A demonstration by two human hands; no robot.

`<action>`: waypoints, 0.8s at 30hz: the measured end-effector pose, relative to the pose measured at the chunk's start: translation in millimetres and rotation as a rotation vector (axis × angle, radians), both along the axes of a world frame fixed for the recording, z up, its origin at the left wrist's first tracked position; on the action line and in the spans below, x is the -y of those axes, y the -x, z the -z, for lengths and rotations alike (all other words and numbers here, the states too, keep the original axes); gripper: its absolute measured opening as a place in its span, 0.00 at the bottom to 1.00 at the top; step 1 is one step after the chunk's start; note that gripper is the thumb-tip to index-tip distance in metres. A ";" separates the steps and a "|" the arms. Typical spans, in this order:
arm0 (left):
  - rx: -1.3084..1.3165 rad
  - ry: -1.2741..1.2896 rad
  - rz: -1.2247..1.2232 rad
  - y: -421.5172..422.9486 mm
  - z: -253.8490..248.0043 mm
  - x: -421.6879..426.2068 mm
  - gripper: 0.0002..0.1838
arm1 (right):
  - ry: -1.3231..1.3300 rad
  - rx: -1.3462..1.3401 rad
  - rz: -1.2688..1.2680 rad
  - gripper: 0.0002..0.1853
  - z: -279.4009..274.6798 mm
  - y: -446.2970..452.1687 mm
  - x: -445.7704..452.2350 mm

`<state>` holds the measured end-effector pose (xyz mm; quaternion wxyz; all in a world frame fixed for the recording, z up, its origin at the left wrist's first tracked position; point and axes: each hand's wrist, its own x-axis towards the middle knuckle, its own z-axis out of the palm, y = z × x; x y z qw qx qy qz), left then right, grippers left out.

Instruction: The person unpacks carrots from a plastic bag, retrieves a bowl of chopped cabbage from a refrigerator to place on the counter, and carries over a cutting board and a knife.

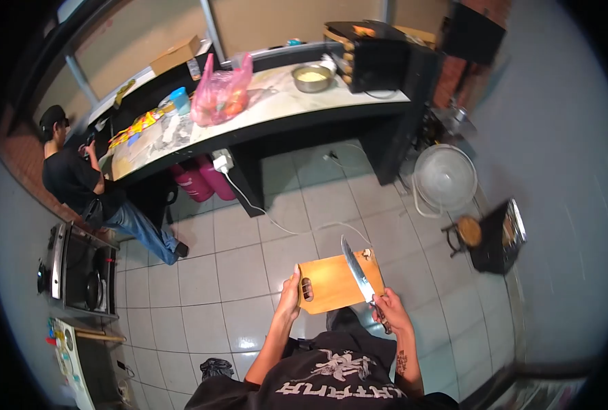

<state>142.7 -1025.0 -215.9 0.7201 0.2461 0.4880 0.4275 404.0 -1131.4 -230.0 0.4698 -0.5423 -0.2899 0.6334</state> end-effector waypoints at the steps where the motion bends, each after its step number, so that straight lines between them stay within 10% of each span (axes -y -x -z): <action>1: -0.029 -0.005 -0.018 -0.9 -2.9 -22.5 0.28 | 0.018 -0.011 -0.045 0.11 -4.5 -5.2 -31.6; 21: -0.036 0.030 -0.259 -5.0 -9.5 -443.2 0.26 | -0.097 0.162 -0.381 0.11 -48.7 -70.1 -485.9; 24: 0.003 0.015 -0.203 -9.7 -9.1 -536.7 0.26 | -0.244 0.579 -0.354 0.10 -70.2 -84.0 -562.4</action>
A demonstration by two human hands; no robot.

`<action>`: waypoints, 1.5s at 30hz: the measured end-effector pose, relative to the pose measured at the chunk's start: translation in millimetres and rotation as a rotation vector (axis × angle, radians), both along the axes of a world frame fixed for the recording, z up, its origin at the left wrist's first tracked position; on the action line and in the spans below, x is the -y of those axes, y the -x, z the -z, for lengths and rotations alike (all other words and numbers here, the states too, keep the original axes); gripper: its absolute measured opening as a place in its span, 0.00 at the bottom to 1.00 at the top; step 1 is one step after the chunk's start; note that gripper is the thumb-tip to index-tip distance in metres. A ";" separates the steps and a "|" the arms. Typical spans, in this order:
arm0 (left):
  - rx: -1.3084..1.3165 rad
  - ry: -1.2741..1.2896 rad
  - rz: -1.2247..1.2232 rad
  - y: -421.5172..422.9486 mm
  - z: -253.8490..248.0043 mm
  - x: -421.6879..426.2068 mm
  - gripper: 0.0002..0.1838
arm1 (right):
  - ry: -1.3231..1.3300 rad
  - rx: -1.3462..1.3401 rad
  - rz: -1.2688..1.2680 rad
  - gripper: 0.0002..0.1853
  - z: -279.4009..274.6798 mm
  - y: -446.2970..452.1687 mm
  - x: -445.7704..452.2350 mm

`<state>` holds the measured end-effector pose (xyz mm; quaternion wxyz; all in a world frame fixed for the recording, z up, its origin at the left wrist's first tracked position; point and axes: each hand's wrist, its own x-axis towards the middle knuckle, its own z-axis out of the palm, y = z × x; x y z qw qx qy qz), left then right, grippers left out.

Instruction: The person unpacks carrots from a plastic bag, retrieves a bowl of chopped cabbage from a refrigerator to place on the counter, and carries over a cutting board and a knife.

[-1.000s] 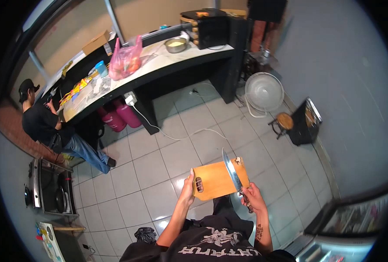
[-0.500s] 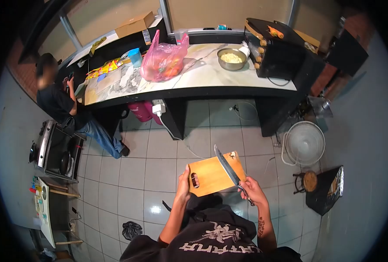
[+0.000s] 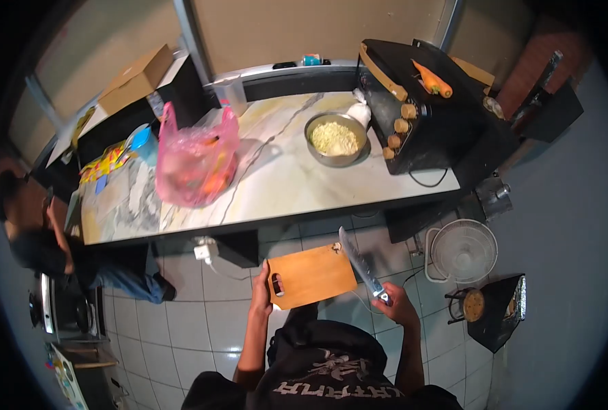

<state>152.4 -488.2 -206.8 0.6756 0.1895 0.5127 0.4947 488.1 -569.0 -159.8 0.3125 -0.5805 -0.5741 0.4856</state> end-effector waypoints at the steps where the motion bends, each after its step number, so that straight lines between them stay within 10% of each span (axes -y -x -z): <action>1: -0.022 -0.006 0.029 -2.4 -5.1 -28.9 0.26 | -0.041 0.081 0.067 0.08 3.4 -0.9 -25.5; 14: -0.071 0.067 0.127 -29.1 -13.5 -237.5 0.24 | -0.297 0.033 0.391 0.10 20.0 16.0 -304.6; 16: -0.078 0.079 0.093 -31.3 -10.6 -256.0 0.25 | -0.399 0.214 0.339 0.24 14.0 10.2 -341.3; 32: -0.241 0.109 -0.124 -42.4 3.3 -333.0 0.22 | -0.358 0.279 0.107 0.14 19.2 63.4 -490.9; 45: -1.242 -0.299 0.022 -63.9 11.7 -390.5 0.16 | -0.280 0.420 0.186 0.14 2.1 58.0 -645.7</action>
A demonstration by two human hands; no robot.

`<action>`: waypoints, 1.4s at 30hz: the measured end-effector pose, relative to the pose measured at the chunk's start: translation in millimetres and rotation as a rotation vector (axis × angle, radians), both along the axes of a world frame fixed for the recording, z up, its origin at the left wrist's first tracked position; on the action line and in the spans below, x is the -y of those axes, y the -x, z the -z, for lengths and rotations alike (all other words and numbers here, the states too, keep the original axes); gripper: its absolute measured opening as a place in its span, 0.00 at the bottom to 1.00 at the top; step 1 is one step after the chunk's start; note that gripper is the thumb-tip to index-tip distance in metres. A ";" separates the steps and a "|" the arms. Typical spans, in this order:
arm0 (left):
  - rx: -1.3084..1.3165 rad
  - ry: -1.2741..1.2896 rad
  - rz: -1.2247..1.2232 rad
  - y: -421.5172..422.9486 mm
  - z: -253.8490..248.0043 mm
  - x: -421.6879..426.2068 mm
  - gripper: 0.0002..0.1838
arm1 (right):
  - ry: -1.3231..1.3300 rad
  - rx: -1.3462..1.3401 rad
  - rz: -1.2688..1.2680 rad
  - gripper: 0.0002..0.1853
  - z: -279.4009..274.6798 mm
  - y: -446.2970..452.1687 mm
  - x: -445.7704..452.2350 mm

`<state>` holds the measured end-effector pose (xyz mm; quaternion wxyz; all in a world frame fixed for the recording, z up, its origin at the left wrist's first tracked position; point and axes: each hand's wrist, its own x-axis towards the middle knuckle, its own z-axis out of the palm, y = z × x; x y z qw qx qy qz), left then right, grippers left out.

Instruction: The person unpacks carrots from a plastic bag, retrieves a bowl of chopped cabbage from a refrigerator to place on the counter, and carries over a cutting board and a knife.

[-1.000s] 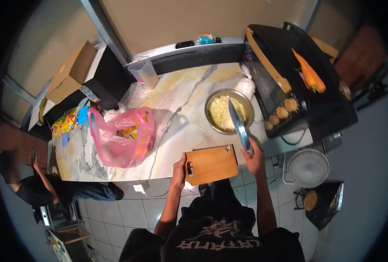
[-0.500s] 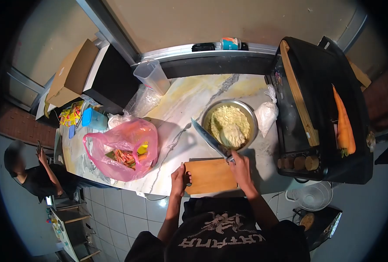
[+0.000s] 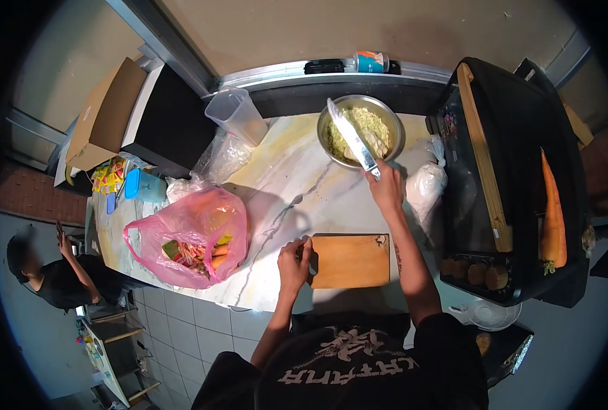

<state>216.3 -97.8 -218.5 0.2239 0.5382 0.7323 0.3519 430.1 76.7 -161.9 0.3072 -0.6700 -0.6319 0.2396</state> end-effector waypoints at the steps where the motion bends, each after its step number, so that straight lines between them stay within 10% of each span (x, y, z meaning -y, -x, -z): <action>1: -0.010 0.018 0.057 0.8 -0.6 -1.5 0.15 | -0.047 -0.102 -0.011 0.18 -0.5 -1.4 -5.0; 6: 0.019 0.066 0.161 5.3 -6.1 -8.9 0.16 | -0.301 -0.217 0.034 0.27 20.4 -7.1 34.5; 12: 0.027 0.026 0.227 30.4 -8.2 -9.7 0.17 | 0.197 -0.341 0.023 0.26 30.6 -22.2 121.6; 21: -0.259 -0.066 0.040 88.4 -15.5 -15.5 0.30 | 0.167 -0.225 -0.004 0.10 47.0 -20.2 165.3; 32: -0.634 -0.124 -0.116 146.5 70.4 -0.9 0.11 | 0.089 -0.153 -0.044 0.11 38.1 -13.6 171.1; 42: -0.810 -0.286 -0.085 206.7 26.6 24.8 0.10 | -0.114 -0.104 -0.063 0.08 44.7 -8.1 163.2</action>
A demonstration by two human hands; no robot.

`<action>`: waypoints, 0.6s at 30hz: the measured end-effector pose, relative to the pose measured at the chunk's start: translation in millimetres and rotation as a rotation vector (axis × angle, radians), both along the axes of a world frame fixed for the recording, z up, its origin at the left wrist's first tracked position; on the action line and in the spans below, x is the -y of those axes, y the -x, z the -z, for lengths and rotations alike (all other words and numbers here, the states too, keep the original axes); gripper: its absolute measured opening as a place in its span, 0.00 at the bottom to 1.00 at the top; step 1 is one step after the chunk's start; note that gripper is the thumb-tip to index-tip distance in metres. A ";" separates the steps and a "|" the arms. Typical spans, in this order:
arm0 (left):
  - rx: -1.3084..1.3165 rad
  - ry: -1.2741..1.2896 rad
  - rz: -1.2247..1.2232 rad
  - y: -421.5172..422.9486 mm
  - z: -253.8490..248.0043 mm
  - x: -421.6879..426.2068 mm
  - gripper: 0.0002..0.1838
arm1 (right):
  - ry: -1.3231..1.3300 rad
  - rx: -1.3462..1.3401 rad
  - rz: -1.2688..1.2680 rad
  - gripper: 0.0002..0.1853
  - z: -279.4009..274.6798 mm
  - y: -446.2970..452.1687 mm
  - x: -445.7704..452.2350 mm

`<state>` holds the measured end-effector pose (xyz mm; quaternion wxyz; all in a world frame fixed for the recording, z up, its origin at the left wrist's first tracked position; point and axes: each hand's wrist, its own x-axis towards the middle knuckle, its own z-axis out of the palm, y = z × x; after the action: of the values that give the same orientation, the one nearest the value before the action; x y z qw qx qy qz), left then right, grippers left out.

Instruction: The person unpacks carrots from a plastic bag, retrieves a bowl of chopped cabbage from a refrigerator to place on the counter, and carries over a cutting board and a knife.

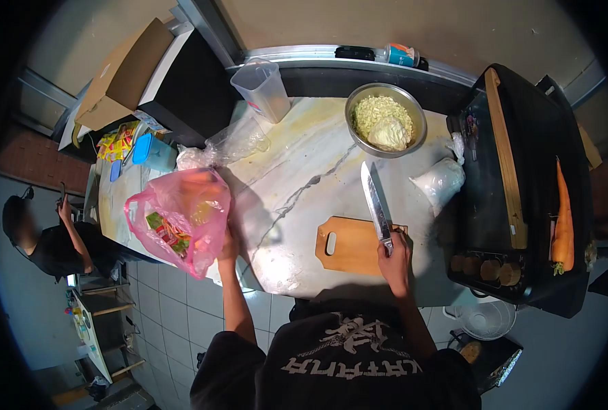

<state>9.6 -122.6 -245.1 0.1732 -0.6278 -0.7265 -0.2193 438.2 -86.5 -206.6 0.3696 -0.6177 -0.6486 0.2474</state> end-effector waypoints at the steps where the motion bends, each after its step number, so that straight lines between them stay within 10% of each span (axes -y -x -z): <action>1: 0.045 0.021 0.006 8.2 -2.9 0.3 0.10 | 0.034 -0.011 -0.002 0.09 -1.3 -0.2 -0.3; 12: 0.712 0.362 -0.311 80.4 -27.1 -13.1 0.21 | 0.142 0.044 -0.100 0.26 2.6 -1.3 -13.6; 15: 0.104 -0.019 -0.152 67.2 19.1 -25.5 0.22 | 0.032 0.048 -0.112 0.28 4.2 7.9 -20.7; 18: 0.425 0.120 0.054 -45.0 -2.7 -32.3 0.25 | 0.024 0.067 -0.045 0.27 10.0 13.3 -25.2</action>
<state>54.6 -90.3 -242.4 -0.0276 -0.5959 -0.7413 -0.3075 424.9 -61.3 -216.7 0.3348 -0.6153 -0.6711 0.2425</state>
